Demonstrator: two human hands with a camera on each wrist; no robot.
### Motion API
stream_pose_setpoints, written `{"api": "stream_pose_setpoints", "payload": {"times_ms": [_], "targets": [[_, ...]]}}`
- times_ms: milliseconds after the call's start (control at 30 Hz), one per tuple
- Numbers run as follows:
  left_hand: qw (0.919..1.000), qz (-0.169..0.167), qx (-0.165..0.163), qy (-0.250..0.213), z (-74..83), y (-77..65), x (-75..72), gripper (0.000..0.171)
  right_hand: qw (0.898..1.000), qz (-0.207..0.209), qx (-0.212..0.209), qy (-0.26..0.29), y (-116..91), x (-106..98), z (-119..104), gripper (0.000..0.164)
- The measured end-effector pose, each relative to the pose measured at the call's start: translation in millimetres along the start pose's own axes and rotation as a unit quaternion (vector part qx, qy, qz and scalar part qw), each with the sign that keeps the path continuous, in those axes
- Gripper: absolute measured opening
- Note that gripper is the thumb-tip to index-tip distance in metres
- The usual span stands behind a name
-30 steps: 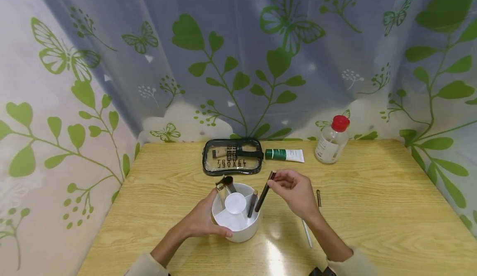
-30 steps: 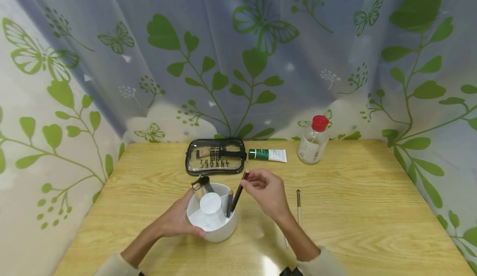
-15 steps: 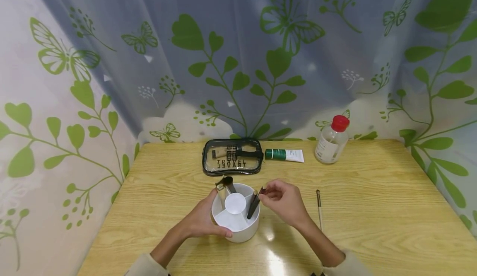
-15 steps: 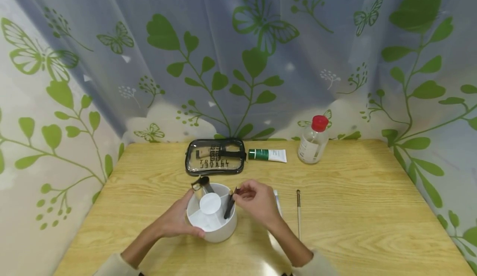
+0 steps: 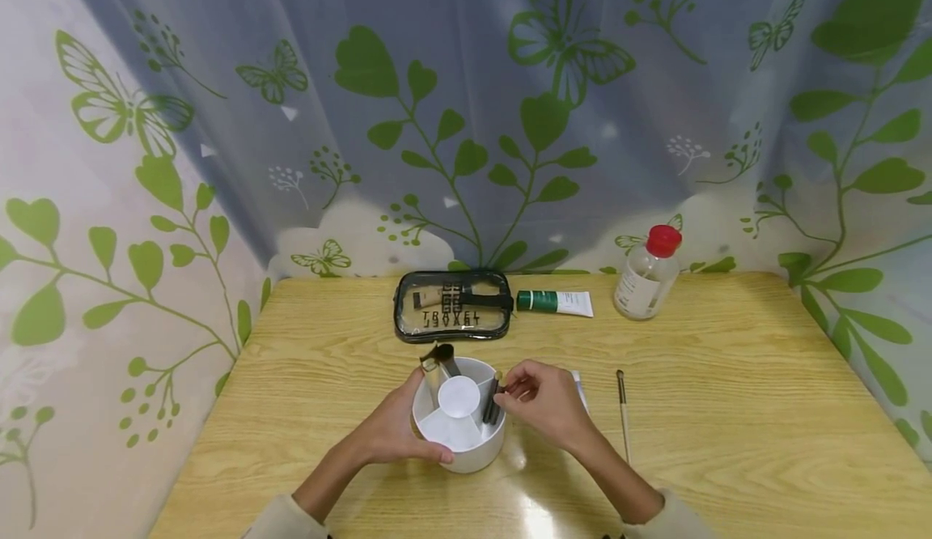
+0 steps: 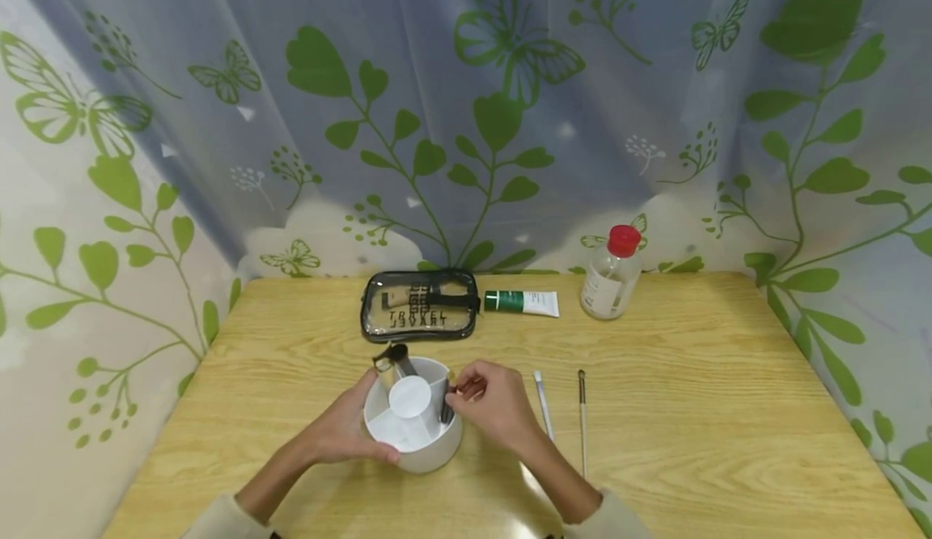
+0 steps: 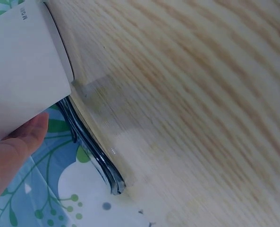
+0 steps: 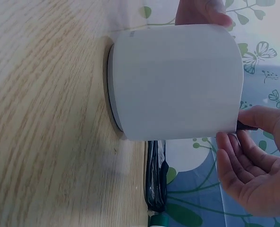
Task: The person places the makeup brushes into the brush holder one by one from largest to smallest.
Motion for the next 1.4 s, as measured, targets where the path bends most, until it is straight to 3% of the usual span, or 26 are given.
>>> {"api": "stream_pose_setpoints", "payload": {"times_ms": [233, 400, 933, 1200, 1400], "targets": [[0.9998, 0.002, 0.020, -0.002, 0.9, 0.1, -0.4, 0.113, 1.000, -0.017, -0.003, 0.022, -2, -3, 2, 0.018], [0.9992, 0.009, 0.039, 0.003, 0.8, 0.0, -1.0, 0.116, 0.999, -0.018, -0.005, 0.033, -6, -17, 7, 0.019], [0.9995, 0.008, 0.027, 0.013, -0.9, -1.8, -1.2, 0.120, 0.998, 0.025, 0.014, -0.064, -6, -88, 56, 0.019], [0.9998, 0.005, 0.016, 0.009, -1.1, -5.1, -2.4, 0.118, 0.991, 0.029, 0.048, -0.124, -2, -111, 82, 0.020], [0.9998, 0.006, 0.012, 0.012, 0.4, -7.7, -3.7, 0.114, 0.985, 0.017, 0.082, -0.150, -3, -118, 103, 0.021]]}}
Point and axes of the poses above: each hand's wrist, its own y-axis towards the middle knuckle, its own x-axis out of the palm, z = x × y, the point moved 4 cm from there along y, towards the middle knuckle, and after that the axes turned 5 degrees about -x, right-handed, at the moved point
